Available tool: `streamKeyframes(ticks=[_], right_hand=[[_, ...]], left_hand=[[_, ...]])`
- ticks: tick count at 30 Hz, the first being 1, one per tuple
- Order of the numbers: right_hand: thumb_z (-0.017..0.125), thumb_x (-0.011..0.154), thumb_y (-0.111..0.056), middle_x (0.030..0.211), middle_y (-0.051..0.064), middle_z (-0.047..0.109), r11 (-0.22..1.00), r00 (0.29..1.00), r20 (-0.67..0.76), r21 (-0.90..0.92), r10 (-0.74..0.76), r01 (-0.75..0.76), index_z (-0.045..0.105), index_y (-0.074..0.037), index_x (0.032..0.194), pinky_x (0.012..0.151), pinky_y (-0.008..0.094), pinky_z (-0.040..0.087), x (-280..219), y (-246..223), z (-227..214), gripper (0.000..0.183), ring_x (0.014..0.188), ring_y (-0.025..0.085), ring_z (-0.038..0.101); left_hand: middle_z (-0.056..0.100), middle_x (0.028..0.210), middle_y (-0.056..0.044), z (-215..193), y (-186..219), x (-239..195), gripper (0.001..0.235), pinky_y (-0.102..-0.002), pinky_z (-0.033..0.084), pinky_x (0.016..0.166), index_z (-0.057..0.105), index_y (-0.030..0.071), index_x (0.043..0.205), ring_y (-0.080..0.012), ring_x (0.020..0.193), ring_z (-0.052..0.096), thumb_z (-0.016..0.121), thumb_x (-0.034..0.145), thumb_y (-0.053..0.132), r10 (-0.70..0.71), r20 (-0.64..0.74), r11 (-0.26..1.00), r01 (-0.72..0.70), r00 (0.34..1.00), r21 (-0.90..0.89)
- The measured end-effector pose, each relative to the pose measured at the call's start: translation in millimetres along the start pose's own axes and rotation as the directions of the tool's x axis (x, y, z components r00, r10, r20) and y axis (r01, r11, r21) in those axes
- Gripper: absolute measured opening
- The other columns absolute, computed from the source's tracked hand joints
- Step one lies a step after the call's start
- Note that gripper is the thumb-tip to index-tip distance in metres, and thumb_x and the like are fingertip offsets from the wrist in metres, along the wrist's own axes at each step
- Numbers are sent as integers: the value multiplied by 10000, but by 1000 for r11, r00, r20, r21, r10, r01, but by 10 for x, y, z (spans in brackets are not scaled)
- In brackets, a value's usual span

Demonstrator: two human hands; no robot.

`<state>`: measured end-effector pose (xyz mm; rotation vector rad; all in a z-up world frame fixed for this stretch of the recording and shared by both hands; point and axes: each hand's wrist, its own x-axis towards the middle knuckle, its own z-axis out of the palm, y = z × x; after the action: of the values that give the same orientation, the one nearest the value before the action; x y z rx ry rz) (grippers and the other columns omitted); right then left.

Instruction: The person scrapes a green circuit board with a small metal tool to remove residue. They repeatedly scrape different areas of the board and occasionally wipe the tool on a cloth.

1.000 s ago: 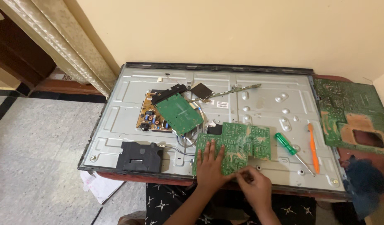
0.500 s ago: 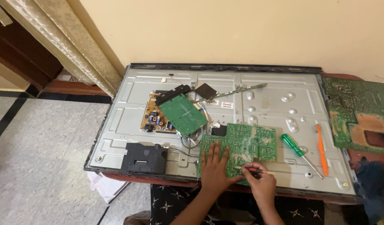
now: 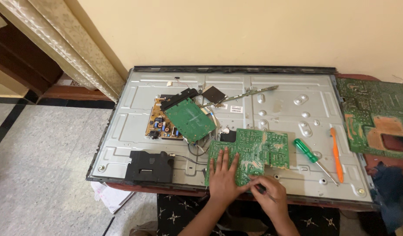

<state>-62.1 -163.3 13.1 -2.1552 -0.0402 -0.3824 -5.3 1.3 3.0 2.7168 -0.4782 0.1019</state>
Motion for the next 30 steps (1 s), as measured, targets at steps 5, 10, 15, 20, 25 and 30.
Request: streamKeyframes(ticks=[5,10,15,20,25,30], right_hand=[[774,765,-1,925,92,787,992,996,-85,114,-37,46,730,-40,864,771,294,595,-65,-20,36,115,937,188,794],[789,788,-23,926,77,804,969,974,-63,134,216,-206,767,-27,949,663,261,569,-73,107,116,163,796,116,750],[767,817,-26,912,70,802,965,978,-95,205,187,-164,742,-24,924,666,233,588,-68,270,176,110,806,84,734],[776,840,-19,841,90,798,934,936,-116,178,333,-310,751,-19,914,632,270,546,-59,229,214,78,717,118,691],[774,747,16,889,90,773,998,986,-160,52,37,-29,730,-20,868,672,271,566,-82,94,177,134,765,141,727],[779,763,20,904,101,777,992,979,-179,96,96,-79,730,-14,877,675,282,578,-56,33,202,129,784,155,754]], left_hand=[[152,1681,-205,0,2,16,1185,-580,90,1213,308,154,1598,-343,1558,110,656,701,847,-31,110,1000,31,993,3],[155,1677,-189,54,-30,8,1137,-576,96,1200,304,188,1602,-331,1544,128,673,715,798,-13,52,999,11,999,43],[173,1685,-192,54,-23,5,1116,-575,106,1215,322,179,1609,-334,1554,149,690,738,772,-10,30,999,9,999,32],[164,1681,-190,20,-18,11,1127,-576,97,1213,307,185,1597,-336,1553,134,690,718,778,-34,80,999,35,996,-6],[173,1682,-190,38,-7,5,1094,-576,102,1216,319,186,1601,-336,1553,145,701,746,749,-19,40,1000,19,999,6],[165,1686,-172,-6,-11,4,1102,-571,105,1206,311,198,1600,-333,1549,134,712,719,723,-35,94,999,36,995,-5]])
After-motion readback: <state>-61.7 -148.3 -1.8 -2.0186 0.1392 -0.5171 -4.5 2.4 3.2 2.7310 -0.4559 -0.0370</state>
